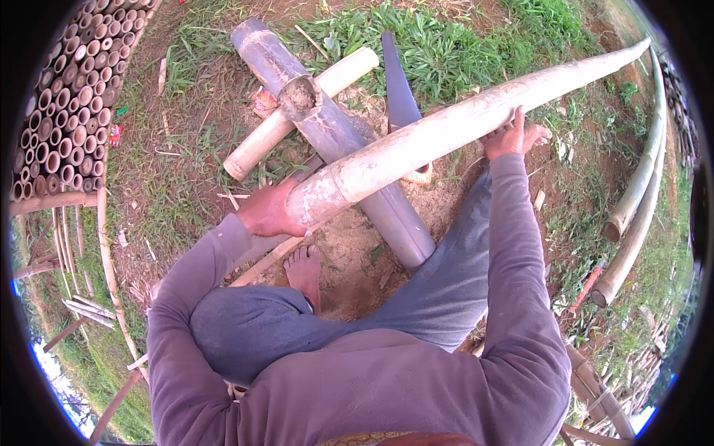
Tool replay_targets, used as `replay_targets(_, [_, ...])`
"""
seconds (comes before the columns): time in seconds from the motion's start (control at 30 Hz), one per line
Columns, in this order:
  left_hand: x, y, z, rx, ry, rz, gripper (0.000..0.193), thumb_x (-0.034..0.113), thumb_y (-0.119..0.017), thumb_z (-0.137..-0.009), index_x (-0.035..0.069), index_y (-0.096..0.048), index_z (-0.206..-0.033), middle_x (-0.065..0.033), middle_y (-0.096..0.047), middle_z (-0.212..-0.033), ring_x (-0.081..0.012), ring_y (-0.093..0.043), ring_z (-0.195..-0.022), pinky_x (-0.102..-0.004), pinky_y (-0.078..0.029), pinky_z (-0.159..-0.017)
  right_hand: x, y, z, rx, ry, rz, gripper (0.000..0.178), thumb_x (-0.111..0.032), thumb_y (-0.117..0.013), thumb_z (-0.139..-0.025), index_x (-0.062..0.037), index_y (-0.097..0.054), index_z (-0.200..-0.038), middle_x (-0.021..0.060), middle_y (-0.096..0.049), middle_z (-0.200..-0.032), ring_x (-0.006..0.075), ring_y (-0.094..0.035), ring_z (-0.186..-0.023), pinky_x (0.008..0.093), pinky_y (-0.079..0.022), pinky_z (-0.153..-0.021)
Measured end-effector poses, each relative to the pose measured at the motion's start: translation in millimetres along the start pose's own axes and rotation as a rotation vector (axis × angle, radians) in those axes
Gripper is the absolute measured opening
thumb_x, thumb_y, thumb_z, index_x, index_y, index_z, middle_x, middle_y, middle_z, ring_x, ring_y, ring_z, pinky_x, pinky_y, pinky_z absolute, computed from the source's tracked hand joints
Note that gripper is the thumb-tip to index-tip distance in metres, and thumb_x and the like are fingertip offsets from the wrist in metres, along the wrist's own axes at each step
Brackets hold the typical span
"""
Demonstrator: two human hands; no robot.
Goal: The person sits on the ground and uses a hand saw to cut long bamboo poles into shorter sections. They position the bamboo on a makeshift support, saw through it, and then move the cut pieces aside.
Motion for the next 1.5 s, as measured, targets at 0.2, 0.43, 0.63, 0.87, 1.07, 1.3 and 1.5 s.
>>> replay_targets(0.2, [6,15,24,0.036,-0.062,0.057,0.103,0.051,-0.097,-0.060,0.004,-0.058,-0.143,-0.0245,-0.075,-0.119,-0.0427,-0.073,-0.110,-0.0464,-0.056,-0.098,-12,-51,-3,-0.090,0.132,0.074,0.087,-0.061,-0.067,-0.097,-0.0072,-0.042,-0.160,0.0202,-0.058,-0.152,0.0416,-0.059,-0.135,0.0583,-0.048,-0.116])
replay_targets(0.43, [-84,66,173,0.167,0.080,0.073,0.097,0.038,-0.100,-0.051,0.010,-0.062,-0.136,-0.0190,-0.076,-0.116,-0.0383,-0.074,-0.109,-0.0445,-0.057,-0.096,83,-126,155,-0.212,-0.069,-0.044,0.085,-0.062,-0.068,-0.096,-0.0020,-0.047,-0.153,0.0190,-0.062,-0.147,0.0385,-0.061,-0.132,0.0544,-0.047,-0.117])
replay_targets(0.63, [-265,106,400,0.402,0.649,-0.274,0.097,0.017,-0.094,-0.058,0.017,-0.056,-0.146,-0.0133,-0.073,-0.131,-0.0368,-0.068,-0.125,-0.0463,-0.054,-0.107,255,-213,368,-0.565,-0.538,-0.080,0.081,-0.056,-0.075,-0.095,-0.0160,-0.044,-0.158,0.0060,-0.057,-0.151,0.0239,-0.052,-0.142,0.0549,-0.037,-0.122])
replay_targets(0.87, [-388,-8,532,2.023,0.456,0.697,0.084,0.022,-0.081,-0.092,0.006,-0.036,-0.162,-0.0225,-0.051,-0.155,-0.0362,-0.056,-0.137,-0.0469,-0.046,-0.115,439,-220,489,-0.775,-1.158,0.208,0.109,-0.066,-0.076,-0.092,-0.0209,-0.017,-0.171,0.0148,-0.029,-0.171,0.0396,-0.032,-0.154,0.0596,-0.027,-0.125])
replay_targets(1.07, [-300,-109,291,1.427,0.335,1.696,0.108,0.077,-0.067,-0.091,0.014,-0.025,-0.169,-0.0217,-0.030,-0.166,-0.0376,-0.041,-0.147,-0.0564,-0.028,-0.125,368,-168,450,-1.032,-0.911,0.690,0.064,-0.041,-0.062,-0.110,-0.0030,-0.045,-0.159,0.0153,-0.070,-0.134,0.0241,-0.072,-0.107,0.0386,-0.059,-0.095])
replay_targets(1.3, [-264,-66,222,1.581,-0.180,2.085,0.071,0.059,-0.076,-0.095,0.014,-0.053,-0.145,-0.0123,-0.066,-0.138,-0.0316,-0.064,-0.130,-0.0523,-0.047,-0.117,92,-89,180,-0.108,0.262,0.688,0.091,-0.059,-0.062,-0.102,-0.0017,-0.033,-0.166,0.0302,-0.041,-0.158,0.0420,-0.047,-0.146,0.0534,-0.037,-0.122])
replay_targets(1.5, [-263,-78,232,1.629,-0.300,2.160,0.071,0.053,-0.076,-0.095,0.008,-0.052,-0.144,-0.0142,-0.066,-0.137,-0.0332,-0.063,-0.130,-0.0531,-0.046,-0.119,53,-99,69,-0.027,0.191,0.288,0.102,-0.058,-0.075,-0.090,0.0010,-0.035,-0.163,0.0303,-0.046,-0.160,0.0494,-0.049,-0.145,0.0663,-0.039,-0.122])
Point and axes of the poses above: each hand's wrist, its own z-axis away from the middle knuckle, its own y-axis out of the back of the hand, x = y × z, the point moved 10 cm from there along -z, towards the middle knuckle
